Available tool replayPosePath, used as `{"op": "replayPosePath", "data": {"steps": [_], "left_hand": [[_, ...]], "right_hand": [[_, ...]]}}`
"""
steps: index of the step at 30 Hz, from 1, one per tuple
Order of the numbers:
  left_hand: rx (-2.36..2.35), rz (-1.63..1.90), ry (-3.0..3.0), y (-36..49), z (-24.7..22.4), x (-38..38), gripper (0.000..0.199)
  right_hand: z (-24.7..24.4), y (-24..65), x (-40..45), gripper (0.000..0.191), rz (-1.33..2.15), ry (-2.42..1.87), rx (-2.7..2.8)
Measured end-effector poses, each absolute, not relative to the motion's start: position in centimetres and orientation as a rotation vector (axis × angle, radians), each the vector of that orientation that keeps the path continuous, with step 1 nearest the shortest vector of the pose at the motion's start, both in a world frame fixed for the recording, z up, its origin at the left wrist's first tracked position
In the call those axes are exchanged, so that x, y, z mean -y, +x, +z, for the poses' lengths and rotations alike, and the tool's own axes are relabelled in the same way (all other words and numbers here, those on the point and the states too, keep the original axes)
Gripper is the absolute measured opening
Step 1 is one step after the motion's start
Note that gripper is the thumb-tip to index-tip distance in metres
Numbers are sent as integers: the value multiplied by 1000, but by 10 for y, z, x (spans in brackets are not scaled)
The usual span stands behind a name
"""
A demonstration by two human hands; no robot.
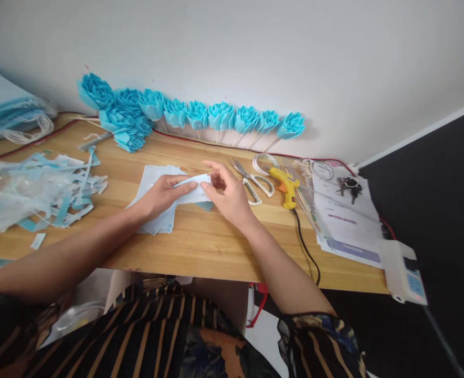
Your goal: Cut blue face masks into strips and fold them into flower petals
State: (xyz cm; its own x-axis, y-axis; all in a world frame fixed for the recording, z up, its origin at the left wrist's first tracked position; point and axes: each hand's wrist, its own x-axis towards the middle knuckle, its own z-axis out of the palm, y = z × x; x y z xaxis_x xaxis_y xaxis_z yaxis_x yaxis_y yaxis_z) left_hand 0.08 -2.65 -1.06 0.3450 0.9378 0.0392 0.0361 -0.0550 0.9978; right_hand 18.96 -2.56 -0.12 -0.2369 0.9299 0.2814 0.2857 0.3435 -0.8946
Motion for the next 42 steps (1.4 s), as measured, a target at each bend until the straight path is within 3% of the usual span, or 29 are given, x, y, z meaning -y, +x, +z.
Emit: {"op": "replayPosePath", "data": {"steps": [5,17,25,29,35,39,42], "left_hand": [[-962,1065,1431,1,-11,25,32],[-902,1170,1210,-2,-10,19,38],[-931,1320,1102,-10,-8,9,39],[-928,1296,1087,-8,-9,11,38],[-893,1314,1101,-8,-12,10,38],[-901,1319,1106,-8,-12,9,36],[-906,1312,1098,-8,-12,9,35]], "right_hand": [[-6,187,25,57,1027,-1104,1710],[-4,193,21,55,968,-1127,1793],[-1,207,14,16,572,-1517,2229],[-5,205,14,9,455,-1548,2429],[-2,205,12,3,703,-1537,2022],[-1,207,9,22,928,-1367,1836],[-1,208,9,18,1141,-1240,1742]]}}
